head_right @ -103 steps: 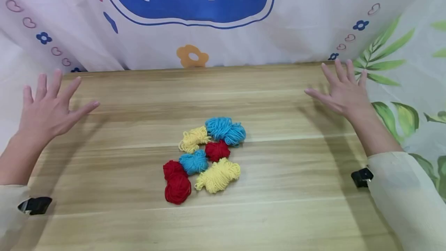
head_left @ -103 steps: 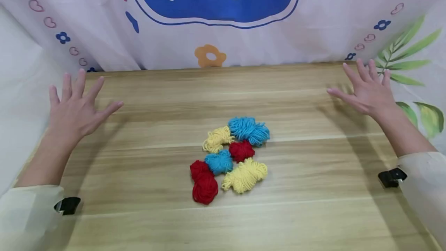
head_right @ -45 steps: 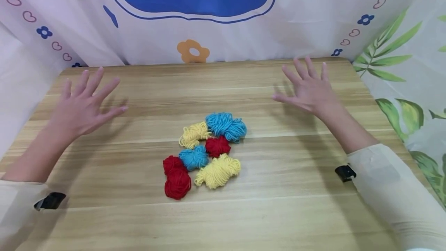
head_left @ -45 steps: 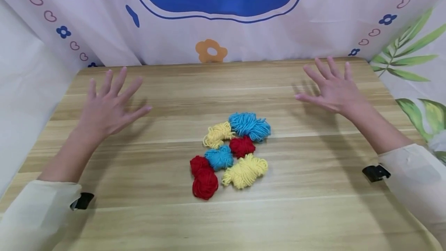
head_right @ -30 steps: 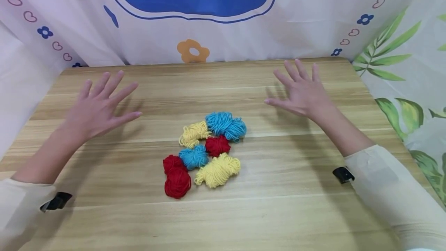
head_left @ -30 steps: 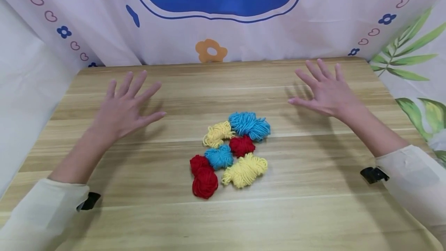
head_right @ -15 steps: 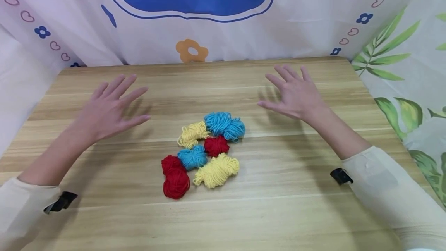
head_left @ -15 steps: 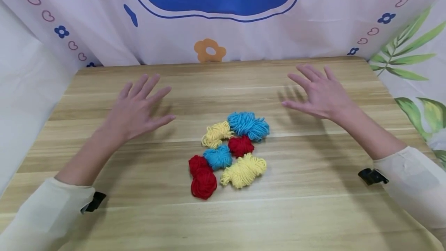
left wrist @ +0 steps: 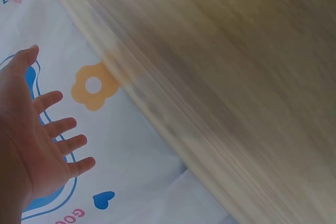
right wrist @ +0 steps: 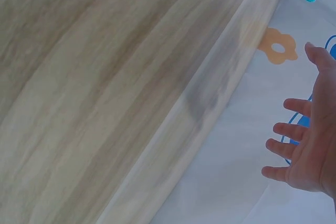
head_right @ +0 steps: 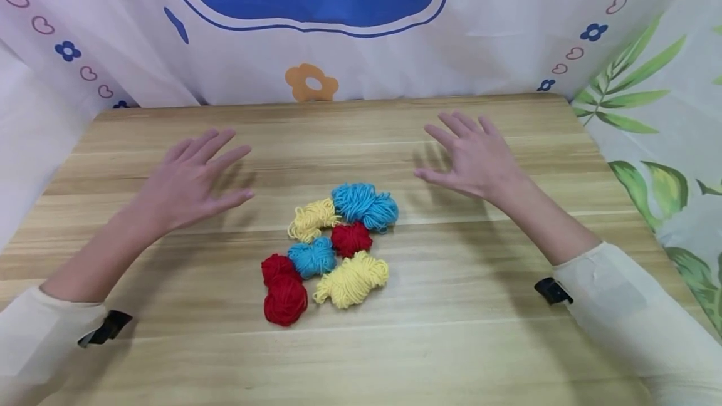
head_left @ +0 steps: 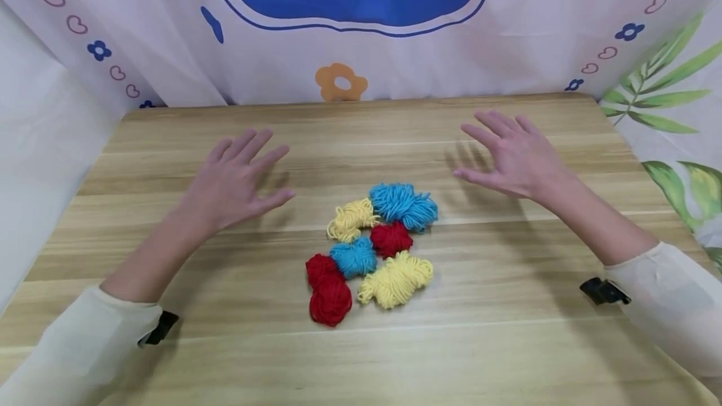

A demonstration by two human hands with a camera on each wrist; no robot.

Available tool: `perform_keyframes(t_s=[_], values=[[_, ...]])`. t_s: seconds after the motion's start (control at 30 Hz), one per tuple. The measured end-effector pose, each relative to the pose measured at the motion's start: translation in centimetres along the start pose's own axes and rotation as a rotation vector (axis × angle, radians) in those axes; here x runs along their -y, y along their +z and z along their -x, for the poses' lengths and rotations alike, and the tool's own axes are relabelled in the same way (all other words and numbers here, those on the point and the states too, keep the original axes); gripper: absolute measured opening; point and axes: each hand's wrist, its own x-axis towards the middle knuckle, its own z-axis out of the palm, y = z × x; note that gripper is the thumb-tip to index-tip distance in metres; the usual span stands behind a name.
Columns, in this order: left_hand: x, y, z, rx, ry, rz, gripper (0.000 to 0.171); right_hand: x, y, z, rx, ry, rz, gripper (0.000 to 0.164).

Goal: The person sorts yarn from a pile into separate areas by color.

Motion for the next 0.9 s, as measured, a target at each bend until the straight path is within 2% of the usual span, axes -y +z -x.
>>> perform_keyframes(t_s=[0.5, 0.9], values=[[-1.1, 0.3, -0.5, -0.033, 0.051, -0.003, 0.077, 1.1, -0.1, 0.2, -0.001, -0.034, -0.034, 0.081], [-1.9, 0.5, -1.0, -0.035, 0.084, 0.024, 0.076, 2.1, -0.4, 0.3, 0.037, 0.041, -0.256, 0.077]])
